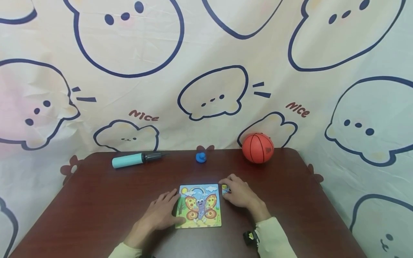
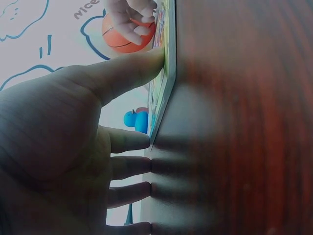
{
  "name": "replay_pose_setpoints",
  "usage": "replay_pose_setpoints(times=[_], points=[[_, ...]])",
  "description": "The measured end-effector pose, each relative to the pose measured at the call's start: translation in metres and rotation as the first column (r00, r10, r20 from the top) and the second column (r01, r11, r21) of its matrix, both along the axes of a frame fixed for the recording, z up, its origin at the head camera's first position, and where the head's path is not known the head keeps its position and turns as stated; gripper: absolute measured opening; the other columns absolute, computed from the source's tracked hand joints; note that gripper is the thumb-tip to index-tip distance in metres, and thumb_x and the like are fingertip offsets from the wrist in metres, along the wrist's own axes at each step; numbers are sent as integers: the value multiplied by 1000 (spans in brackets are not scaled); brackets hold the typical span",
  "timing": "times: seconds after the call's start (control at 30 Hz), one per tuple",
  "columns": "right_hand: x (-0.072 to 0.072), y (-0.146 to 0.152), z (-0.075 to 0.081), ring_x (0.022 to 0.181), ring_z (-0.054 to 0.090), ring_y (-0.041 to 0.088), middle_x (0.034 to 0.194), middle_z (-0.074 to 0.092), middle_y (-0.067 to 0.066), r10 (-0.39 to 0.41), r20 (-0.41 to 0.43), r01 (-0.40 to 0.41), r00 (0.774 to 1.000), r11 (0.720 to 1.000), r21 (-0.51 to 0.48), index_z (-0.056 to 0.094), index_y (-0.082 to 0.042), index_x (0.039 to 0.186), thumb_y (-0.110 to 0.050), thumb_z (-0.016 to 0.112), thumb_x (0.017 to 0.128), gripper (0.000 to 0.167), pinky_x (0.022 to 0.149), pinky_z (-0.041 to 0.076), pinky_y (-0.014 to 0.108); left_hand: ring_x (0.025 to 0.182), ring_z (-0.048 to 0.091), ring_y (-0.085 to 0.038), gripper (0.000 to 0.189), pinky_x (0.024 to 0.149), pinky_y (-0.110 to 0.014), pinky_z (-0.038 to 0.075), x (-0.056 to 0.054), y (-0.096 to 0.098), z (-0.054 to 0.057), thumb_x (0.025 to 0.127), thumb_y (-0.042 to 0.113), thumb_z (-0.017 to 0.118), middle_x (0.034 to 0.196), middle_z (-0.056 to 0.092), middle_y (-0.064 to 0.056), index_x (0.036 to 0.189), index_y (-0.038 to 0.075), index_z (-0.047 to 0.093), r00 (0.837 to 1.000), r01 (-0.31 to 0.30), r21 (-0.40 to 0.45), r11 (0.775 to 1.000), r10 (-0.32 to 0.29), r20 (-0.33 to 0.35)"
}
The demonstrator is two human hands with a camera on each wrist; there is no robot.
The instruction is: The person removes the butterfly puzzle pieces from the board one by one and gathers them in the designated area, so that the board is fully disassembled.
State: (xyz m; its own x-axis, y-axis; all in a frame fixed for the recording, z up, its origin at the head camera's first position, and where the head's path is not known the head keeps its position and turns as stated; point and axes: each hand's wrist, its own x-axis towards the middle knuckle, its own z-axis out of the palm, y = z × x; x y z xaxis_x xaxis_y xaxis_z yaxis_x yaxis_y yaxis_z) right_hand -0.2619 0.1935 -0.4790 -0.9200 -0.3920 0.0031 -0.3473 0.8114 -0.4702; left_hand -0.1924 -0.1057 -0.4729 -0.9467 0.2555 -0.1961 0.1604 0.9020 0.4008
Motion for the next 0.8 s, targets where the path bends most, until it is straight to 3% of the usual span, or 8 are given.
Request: replay_pose_setpoints(times=[0.8], points=[[-3,-43,-2,95,49,11,113,53,-3,117,32,-119,993,992,45,64,-24,126,-31,69,89,37,82,47,33,142,30,-38,90,107,-64,28,0,1,1,75,57,74,157,32,-13,146,12,42,1000,-16,-14,1000,16,-12]])
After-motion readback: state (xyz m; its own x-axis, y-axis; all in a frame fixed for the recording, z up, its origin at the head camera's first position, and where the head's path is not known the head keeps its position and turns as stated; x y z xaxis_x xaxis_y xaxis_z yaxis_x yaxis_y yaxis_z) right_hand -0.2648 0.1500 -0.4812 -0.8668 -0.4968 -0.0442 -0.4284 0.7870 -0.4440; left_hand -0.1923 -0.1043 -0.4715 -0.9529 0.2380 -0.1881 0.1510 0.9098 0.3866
